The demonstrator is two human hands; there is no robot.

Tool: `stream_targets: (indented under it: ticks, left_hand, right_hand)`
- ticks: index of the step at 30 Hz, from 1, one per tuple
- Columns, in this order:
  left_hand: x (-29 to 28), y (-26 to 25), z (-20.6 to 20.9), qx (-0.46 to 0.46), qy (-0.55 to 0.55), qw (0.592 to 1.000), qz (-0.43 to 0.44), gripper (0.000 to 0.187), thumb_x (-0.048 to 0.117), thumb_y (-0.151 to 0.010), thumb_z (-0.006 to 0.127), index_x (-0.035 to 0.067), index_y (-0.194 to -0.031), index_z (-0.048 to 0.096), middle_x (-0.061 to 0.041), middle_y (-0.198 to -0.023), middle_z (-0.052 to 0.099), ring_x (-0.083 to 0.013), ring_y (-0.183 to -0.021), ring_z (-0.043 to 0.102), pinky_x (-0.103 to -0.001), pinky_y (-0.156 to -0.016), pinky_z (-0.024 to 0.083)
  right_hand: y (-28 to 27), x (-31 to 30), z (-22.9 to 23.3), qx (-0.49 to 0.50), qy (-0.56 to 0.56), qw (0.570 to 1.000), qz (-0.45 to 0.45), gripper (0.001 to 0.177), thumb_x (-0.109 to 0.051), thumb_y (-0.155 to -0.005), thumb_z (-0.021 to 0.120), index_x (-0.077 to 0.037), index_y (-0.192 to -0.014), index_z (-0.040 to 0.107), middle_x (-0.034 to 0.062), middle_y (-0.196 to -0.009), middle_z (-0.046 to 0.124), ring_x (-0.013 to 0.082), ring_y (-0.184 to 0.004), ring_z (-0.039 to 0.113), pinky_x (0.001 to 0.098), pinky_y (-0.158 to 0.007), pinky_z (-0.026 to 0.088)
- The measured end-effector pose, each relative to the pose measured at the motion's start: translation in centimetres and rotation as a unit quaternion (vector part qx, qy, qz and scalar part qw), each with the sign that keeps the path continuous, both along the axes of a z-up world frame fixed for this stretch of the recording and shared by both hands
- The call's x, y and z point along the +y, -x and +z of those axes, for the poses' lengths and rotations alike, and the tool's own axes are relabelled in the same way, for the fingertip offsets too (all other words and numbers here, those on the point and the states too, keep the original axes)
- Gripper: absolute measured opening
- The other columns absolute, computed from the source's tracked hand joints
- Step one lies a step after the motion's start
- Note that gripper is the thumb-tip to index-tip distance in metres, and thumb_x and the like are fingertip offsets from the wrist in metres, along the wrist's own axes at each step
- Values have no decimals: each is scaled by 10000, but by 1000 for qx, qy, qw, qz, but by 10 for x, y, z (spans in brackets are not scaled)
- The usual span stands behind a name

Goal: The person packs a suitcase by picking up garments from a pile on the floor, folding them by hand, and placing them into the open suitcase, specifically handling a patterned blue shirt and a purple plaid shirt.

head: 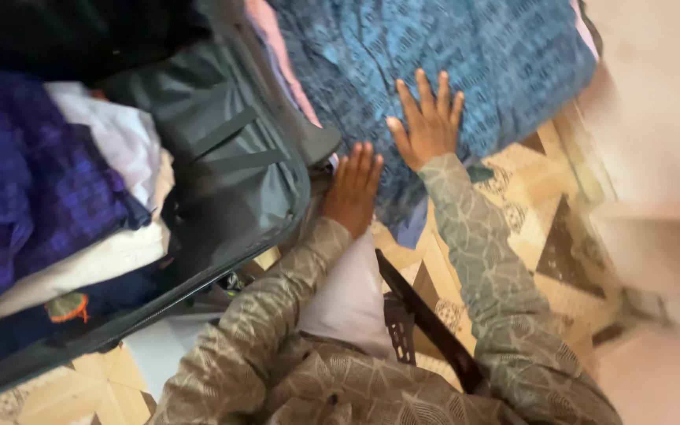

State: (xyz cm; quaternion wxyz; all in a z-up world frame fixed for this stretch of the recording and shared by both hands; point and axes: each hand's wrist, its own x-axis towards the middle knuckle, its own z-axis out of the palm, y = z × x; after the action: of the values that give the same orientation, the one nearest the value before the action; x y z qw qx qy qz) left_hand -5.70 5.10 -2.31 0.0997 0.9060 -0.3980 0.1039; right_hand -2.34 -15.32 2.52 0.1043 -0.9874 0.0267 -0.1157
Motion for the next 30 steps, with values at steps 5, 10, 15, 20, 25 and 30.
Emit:
stream_targets:
  ticks: [5,10,15,20,25,30]
  left_hand:
    - [18,7,29,172,62,981,-61,1099,271,-708,822,-25,-1580,222,-246,-1666,174,-412,-1562,124,-518,-1267,111]
    - [16,4,57,204,14,978,-47,1126,303,-689,849,-1,-1573,220,-219,-1657,161,-400,-1548,126,-515,-1254,123]
    - [27,10,59,230,55,971,-38,869,344,-781,827,-4,-1465,420,-242,-1625,258,-408,-1516,243,-501,-1229,243]
    - [83,25,100,282,213,924,-147,722,295,-863,784,-9,-1443,480,-266,-1568,335,-447,-1418,397,-462,-1166,368]
    - [179,43,168,239,243,918,-201,516,277,-939,743,58,-1367,554,-177,-1482,494,-371,-1288,581,-433,-1032,514]
    - [262,38,196,289,293,898,-154,394,231,-934,722,56,-1269,612,-129,-1225,629,-257,-1002,726,-342,-850,606]
  right_hand:
    - [3,-5,-9,-12,-11,1000,-5,634,-498,-1058,510,-173,-1599,451,185,-1677,314,495,-1554,160,733,-1198,79]
    - [0,-10,-14,-7,7,1000,1,663,-510,-1039,496,-164,-1601,434,191,-1677,301,498,-1542,151,730,-1183,74]
    - [-1,-13,-26,9,41,999,-6,653,-495,-1039,505,-176,-1605,440,184,-1681,301,499,-1542,161,735,-1189,96]
    - [0,-17,-44,-3,33,999,-22,611,-479,-1066,501,-184,-1600,460,183,-1690,313,503,-1548,168,757,-1181,123]
    - [-4,-37,-67,0,20,1000,18,646,-517,-1026,562,-115,-1529,510,246,-1610,398,554,-1471,263,680,-1147,229]
    - [-33,-56,-26,97,-149,977,119,541,-420,-1053,637,-36,-1431,590,214,-1404,618,361,-1314,564,474,-1117,421]
